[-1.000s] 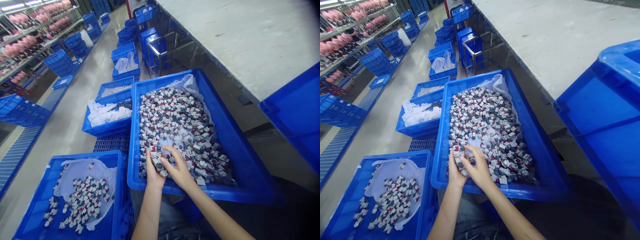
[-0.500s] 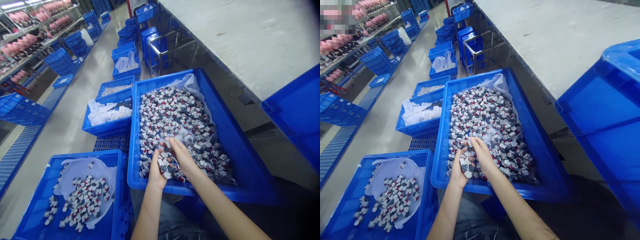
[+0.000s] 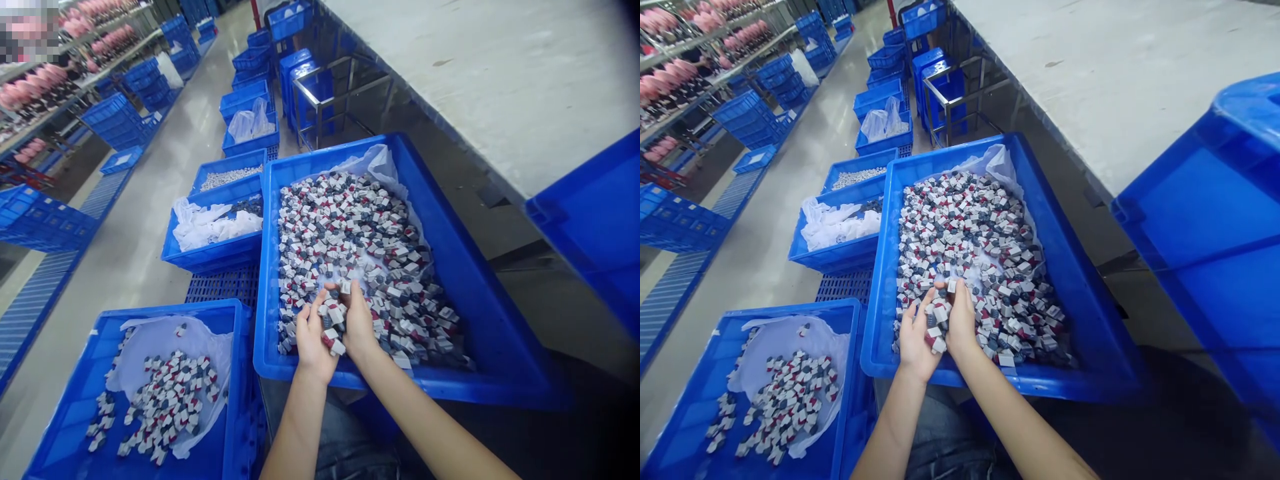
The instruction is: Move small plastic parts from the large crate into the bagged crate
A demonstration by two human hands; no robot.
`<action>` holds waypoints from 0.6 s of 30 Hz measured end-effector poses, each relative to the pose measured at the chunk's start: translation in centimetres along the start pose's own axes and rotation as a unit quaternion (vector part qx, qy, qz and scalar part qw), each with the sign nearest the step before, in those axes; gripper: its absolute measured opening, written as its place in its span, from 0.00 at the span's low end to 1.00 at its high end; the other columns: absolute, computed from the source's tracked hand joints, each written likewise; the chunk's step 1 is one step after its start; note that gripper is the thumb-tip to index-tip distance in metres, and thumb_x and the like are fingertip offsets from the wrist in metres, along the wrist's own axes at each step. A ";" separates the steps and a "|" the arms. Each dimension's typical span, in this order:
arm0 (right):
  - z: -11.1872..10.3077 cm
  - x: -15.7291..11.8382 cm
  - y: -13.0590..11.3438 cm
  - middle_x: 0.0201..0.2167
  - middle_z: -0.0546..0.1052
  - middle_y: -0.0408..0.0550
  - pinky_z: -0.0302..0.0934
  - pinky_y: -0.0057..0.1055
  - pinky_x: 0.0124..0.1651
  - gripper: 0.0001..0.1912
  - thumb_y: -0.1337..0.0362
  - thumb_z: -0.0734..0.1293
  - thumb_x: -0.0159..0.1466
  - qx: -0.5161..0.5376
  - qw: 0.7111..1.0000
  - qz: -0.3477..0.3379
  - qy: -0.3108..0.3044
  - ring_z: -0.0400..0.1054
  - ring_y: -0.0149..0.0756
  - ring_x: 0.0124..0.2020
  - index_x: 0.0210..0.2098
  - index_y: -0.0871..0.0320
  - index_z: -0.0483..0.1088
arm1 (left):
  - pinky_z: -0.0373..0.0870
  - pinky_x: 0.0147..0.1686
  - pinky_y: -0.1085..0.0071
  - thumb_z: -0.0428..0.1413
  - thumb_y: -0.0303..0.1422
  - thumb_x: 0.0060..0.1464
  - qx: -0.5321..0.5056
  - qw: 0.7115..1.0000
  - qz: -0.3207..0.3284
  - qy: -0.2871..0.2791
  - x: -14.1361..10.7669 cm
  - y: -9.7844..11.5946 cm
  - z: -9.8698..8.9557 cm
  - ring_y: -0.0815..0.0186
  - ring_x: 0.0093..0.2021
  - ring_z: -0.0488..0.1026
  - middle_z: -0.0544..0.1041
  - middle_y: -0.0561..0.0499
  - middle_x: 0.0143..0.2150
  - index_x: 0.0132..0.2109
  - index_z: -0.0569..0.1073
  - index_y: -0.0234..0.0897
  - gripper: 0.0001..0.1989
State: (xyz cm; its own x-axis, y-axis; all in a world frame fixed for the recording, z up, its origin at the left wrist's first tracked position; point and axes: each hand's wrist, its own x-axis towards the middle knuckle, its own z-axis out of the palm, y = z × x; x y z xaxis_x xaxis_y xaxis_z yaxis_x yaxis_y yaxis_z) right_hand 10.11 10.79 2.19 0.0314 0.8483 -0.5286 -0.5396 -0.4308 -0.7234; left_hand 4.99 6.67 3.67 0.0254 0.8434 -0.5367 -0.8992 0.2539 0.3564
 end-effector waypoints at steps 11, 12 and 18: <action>-0.4 0.6 0.0 0.24 0.75 0.45 0.62 0.31 0.28 0.28 0.41 0.58 0.52 0.047 0.998 0.050 -0.002 0.68 0.36 0.26 0.33 0.60 0.70 | 0.65 0.47 0.70 0.46 0.40 0.51 0.030 0.999 0.016 0.013 0.5 -0.2 -0.2 0.64 0.48 0.69 0.73 0.47 0.47 0.53 0.63 0.37 0.22; -0.4 0.6 0.1 0.25 0.75 0.45 0.61 0.30 0.29 0.28 0.41 0.58 0.52 0.048 0.998 0.044 -0.007 0.68 0.35 0.26 0.33 0.59 0.71 | 0.64 0.47 0.71 0.47 0.39 0.51 0.035 0.999 0.025 0.019 0.6 -0.3 -0.2 0.65 0.47 0.69 0.73 0.47 0.46 0.52 0.63 0.38 0.21; -0.1 0.0 -0.4 0.35 0.75 0.45 0.61 0.30 0.38 0.28 0.40 0.55 0.53 0.052 0.998 -0.006 -0.037 0.67 0.36 0.35 0.33 0.57 0.71 | 0.64 0.46 0.73 0.56 0.31 0.46 0.088 0.992 0.077 0.042 0.5 -0.9 -0.2 0.66 0.46 0.70 0.74 0.48 0.45 0.49 0.65 0.40 0.21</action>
State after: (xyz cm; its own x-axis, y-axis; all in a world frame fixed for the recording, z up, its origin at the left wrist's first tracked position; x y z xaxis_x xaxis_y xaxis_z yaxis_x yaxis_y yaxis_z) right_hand 10.36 10.90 2.44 -0.0222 0.8753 -0.4832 -0.6239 -0.3897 -0.6774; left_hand 5.69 6.74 2.95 -0.1503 0.8377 -0.5251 -0.7985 0.2103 0.5640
